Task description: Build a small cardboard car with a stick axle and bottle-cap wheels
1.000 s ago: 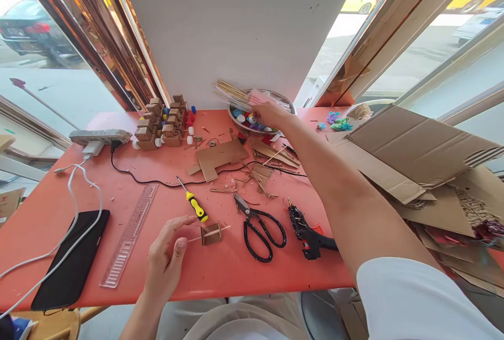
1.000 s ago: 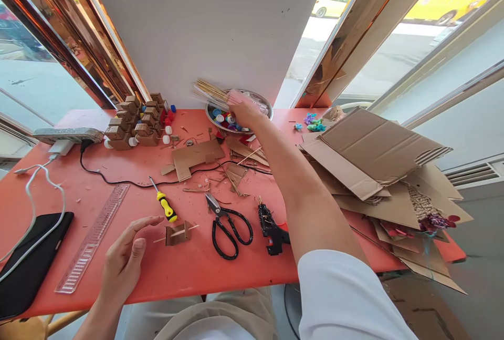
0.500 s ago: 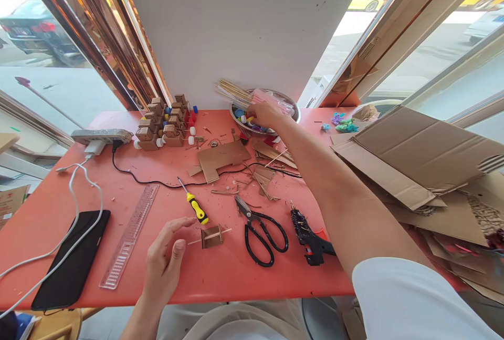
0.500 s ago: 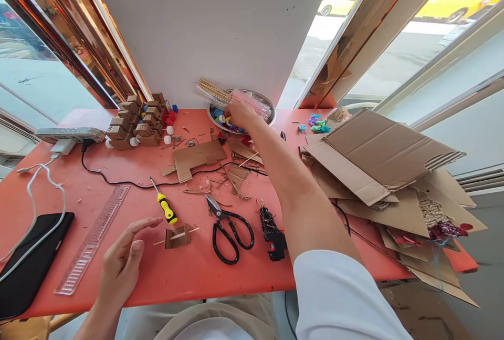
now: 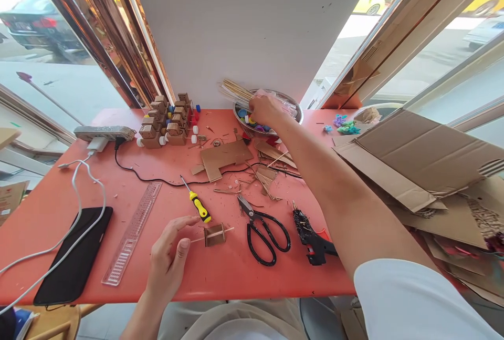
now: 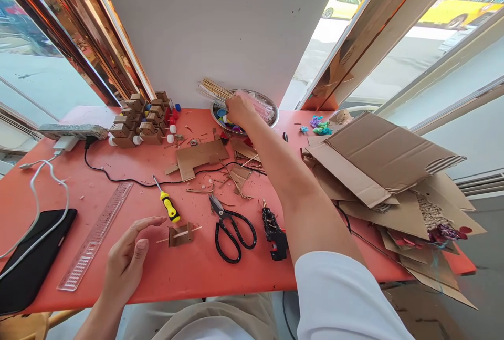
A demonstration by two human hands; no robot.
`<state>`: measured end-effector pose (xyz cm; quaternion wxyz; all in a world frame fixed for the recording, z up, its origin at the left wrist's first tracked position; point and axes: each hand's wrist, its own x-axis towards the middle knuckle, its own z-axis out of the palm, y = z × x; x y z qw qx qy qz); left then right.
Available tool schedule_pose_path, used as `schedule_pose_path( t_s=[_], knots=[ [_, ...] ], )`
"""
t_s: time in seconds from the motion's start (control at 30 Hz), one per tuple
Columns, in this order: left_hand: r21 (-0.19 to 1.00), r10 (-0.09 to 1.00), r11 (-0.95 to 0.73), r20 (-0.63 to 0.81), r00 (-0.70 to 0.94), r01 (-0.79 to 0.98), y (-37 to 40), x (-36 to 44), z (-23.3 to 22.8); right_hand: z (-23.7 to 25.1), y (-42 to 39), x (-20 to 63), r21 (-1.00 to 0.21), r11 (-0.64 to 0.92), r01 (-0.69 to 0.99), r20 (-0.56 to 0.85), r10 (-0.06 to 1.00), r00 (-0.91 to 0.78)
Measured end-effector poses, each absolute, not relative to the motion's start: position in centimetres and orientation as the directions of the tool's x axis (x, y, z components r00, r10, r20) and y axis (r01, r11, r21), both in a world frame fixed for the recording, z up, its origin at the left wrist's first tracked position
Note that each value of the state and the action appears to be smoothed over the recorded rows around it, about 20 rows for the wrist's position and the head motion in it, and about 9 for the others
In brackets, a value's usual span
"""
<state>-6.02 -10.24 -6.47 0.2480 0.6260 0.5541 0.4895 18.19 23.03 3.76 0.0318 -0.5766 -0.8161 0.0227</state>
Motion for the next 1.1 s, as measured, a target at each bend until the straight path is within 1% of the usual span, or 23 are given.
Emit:
schedule_pose_path(
  t_s=[0.1,0.2,0.37,0.57,0.63,0.7,0.73,0.8,0.83,0.9,0.93,0.97,1.0,1.03,1.1],
  knots=[
    [0.855,0.937,-0.252,0.333,-0.108,0.454,-10.2,-5.9,-6.4,3.3,23.2,17.7,-0.109,0.404,0.908,-0.007,0.913,-0.407],
    [0.864,0.939,-0.229,0.317,-0.131,0.448,-10.1,-5.7,-6.2,2.8,22.8,16.7,-0.145,0.358,0.922,-0.026,0.930,-0.366],
    [0.879,0.944,-0.202,0.291,-0.152,0.431,-10.0,-5.4,-6.3,3.3,22.1,16.5,-0.158,0.296,0.942,-0.007,0.954,-0.300],
    [0.877,0.936,-0.207,0.307,-0.174,0.434,-10.0,-5.2,-6.8,6.3,19.5,18.4,-0.260,0.302,0.917,0.146,0.951,-0.272],
    [0.876,0.921,-0.196,0.319,-0.225,0.442,-10.1,-5.2,-7.1,7.0,17.2,19.2,-0.315,0.306,0.898,0.187,0.948,-0.257],
    [0.874,0.891,-0.201,0.351,-0.289,0.442,-10.2,-5.2,-7.3,7.1,13.8,20.1,-0.360,0.342,0.868,0.199,0.937,-0.287],
    [0.874,0.873,-0.211,0.370,-0.318,0.437,-10.2,-5.2,-7.3,7.0,11.7,20.5,-0.389,0.378,0.840,0.205,0.925,-0.321],
    [0.869,0.822,-0.253,0.425,-0.378,0.425,-10.4,-5.0,-7.1,6.2,7.1,21.2,-0.520,0.549,0.654,0.276,0.833,-0.480],
    [0.857,0.782,-0.293,0.470,-0.410,0.424,-10.5,-4.9,-6.9,5.6,4.6,21.5,-0.556,0.623,0.550,0.322,0.772,-0.548],
    [0.813,0.686,-0.394,0.571,-0.452,0.430,-11.1,-4.3,-6.4,4.4,-0.1,21.5,-0.578,0.723,0.378,0.429,0.663,-0.614],
    [0.785,0.652,-0.445,0.614,-0.445,0.431,-11.4,-4.0,-6.0,3.7,-2.2,21.2,-0.576,0.749,0.326,0.470,0.630,-0.618],
    [0.765,0.647,-0.488,0.640,-0.414,0.420,-11.8,-3.5,-5.7,3.0,-4.1,20.8,-0.571,0.772,0.279,0.521,0.603,-0.604],
    [0.759,0.676,-0.519,0.646,-0.354,0.393,-12.3,-3.1,-5.2,2.3,-5.7,20.3,-0.572,0.780,0.256,0.563,0.600,-0.569],
    [0.770,0.732,-0.533,0.628,-0.265,0.351,-12.7,-2.6,-4.8,1.5,-7.0,19.6,-0.578,0.780,0.238,0.592,0.602,-0.536],
    [0.821,0.835,-0.503,0.542,-0.092,0.270,-13.3,-1.7,-3.9,0.0,-8.9,18.1,-0.601,0.765,0.233,0.621,0.630,-0.466]
  ],
)
